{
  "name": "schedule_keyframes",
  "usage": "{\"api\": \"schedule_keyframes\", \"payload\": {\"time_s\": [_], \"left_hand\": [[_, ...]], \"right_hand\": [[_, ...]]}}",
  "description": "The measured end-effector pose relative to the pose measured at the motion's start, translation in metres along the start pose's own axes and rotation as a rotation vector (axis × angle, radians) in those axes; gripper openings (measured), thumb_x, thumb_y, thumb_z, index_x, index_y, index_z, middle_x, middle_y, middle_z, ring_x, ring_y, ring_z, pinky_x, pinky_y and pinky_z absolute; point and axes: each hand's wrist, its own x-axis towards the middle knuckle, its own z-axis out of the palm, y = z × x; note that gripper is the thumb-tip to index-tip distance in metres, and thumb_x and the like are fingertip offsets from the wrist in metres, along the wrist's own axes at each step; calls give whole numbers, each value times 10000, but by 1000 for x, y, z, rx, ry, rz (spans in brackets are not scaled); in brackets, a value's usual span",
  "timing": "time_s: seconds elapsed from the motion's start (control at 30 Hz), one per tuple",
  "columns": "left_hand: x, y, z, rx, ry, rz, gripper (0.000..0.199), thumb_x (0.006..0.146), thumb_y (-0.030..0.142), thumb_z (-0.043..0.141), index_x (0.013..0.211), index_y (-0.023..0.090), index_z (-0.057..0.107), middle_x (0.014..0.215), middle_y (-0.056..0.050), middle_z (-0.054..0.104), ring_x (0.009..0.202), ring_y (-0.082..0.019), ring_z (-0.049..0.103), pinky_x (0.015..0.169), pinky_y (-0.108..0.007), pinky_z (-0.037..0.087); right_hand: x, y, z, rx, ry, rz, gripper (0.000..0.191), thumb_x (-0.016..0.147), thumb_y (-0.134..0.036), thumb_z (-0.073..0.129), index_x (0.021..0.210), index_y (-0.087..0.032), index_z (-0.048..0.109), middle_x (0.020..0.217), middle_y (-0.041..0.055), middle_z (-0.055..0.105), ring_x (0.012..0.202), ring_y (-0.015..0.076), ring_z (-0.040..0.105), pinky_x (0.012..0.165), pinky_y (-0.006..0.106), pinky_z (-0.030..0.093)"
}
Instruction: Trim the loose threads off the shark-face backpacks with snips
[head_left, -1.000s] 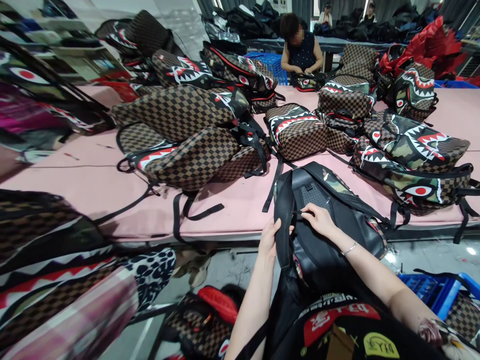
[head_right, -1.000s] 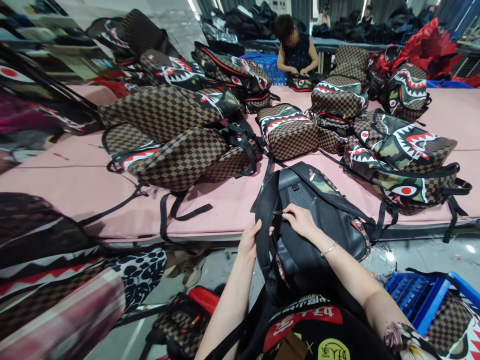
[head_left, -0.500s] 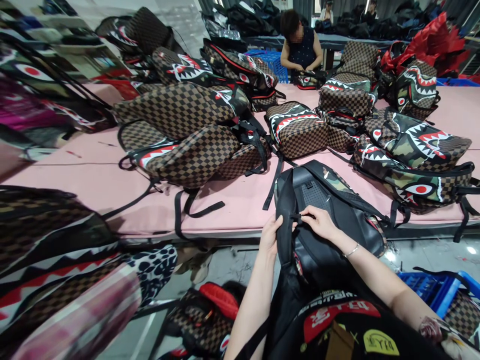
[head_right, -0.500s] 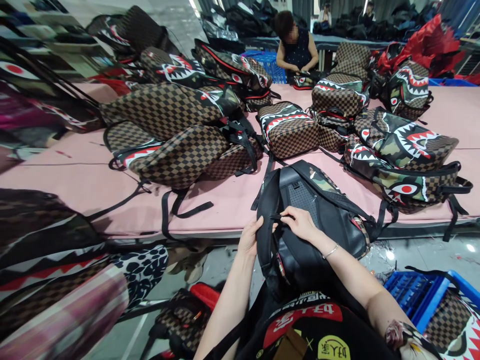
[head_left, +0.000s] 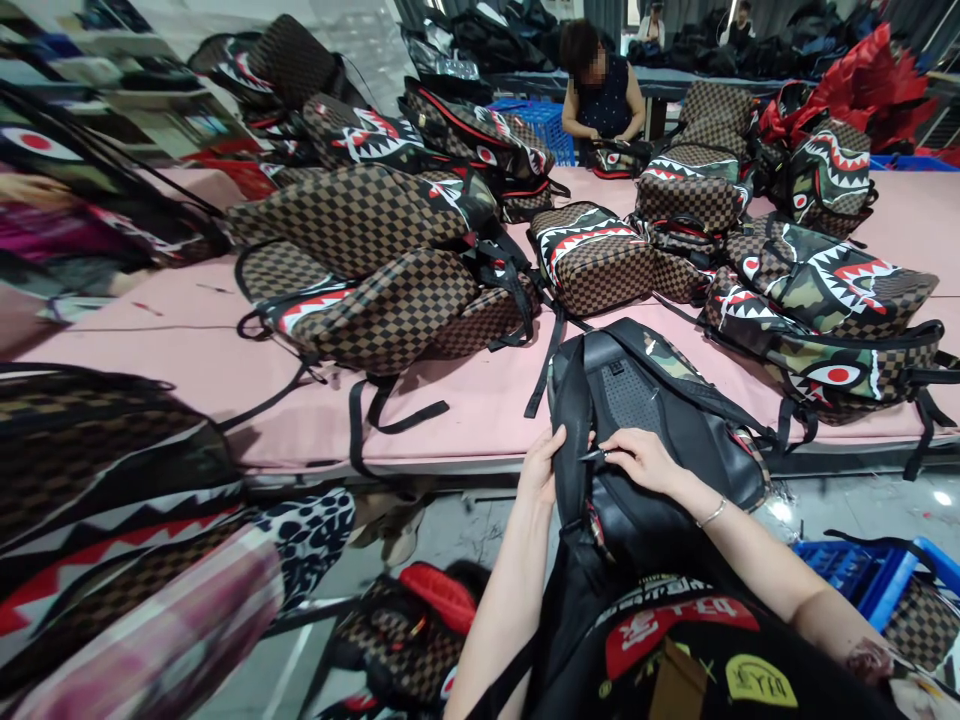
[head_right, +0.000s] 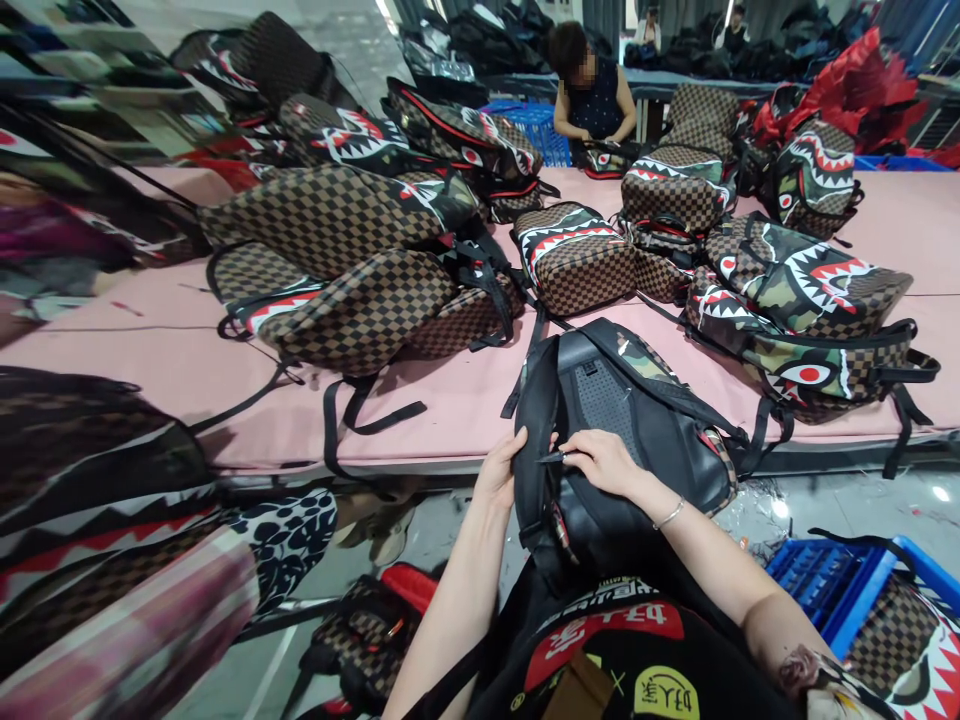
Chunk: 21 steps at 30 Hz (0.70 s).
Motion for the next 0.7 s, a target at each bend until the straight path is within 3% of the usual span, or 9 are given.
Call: {"api": "schedule_keyframes", "payload": {"time_s": [0.17,0.33,0.43,0.5,0.57,0.63,0.7], "left_hand": [[2,-2,1,-26,28,1,167,721,157,650,872,89,636,714,-90,706,721,-223,685,721,-332,568],[6,-7,-1,-35,42,-27,171,739,172,626,882,78,636,773,-101,710,743,-230,684,744,-350,567],[6,-8,-4,-12,89,-85,180,750,172,610,894,68,639,791,-115,711,766,-241,683,738,-352,570],[3,-8,-8,36,127,-80,161,748,169,616,885,90,646,795,-97,715,783,-221,681,732,-313,570],[-1,-8,-18,75,206,13,106,735,143,630,839,130,650,806,-58,719,792,-177,678,727,-255,561],[-8,-9,-37,103,300,126,68,723,125,645,779,163,639,788,-13,719,769,-133,674,721,-216,549],[-14,-12,-61,136,351,152,35,734,164,651,732,178,619,726,19,709,717,-113,671,701,-211,546]], "right_hand": [[9,-11,12,73,85,86,212,794,-271,562,999,-219,576,919,27,632,808,161,589,716,267,448],[14,-16,35,-192,84,135,159,756,-120,527,843,-210,625,830,27,640,794,170,588,734,264,431],[6,-21,37,-26,-26,92,106,755,-143,558,797,-208,631,793,6,638,763,151,592,718,242,436],[-5,-25,27,220,-155,29,51,762,-233,593,763,-196,628,753,-11,631,712,130,588,683,220,443],[-18,-25,7,383,-225,31,163,789,-310,563,708,-179,618,687,-18,612,641,113,567,631,210,442],[-31,-17,-23,357,-135,126,267,822,-333,499,636,-170,601,620,-19,584,588,106,538,600,215,431],[-43,0,-60,194,127,304,243,794,-336,532,629,-174,607,629,-16,590,605,115,539,612,228,426]]}}
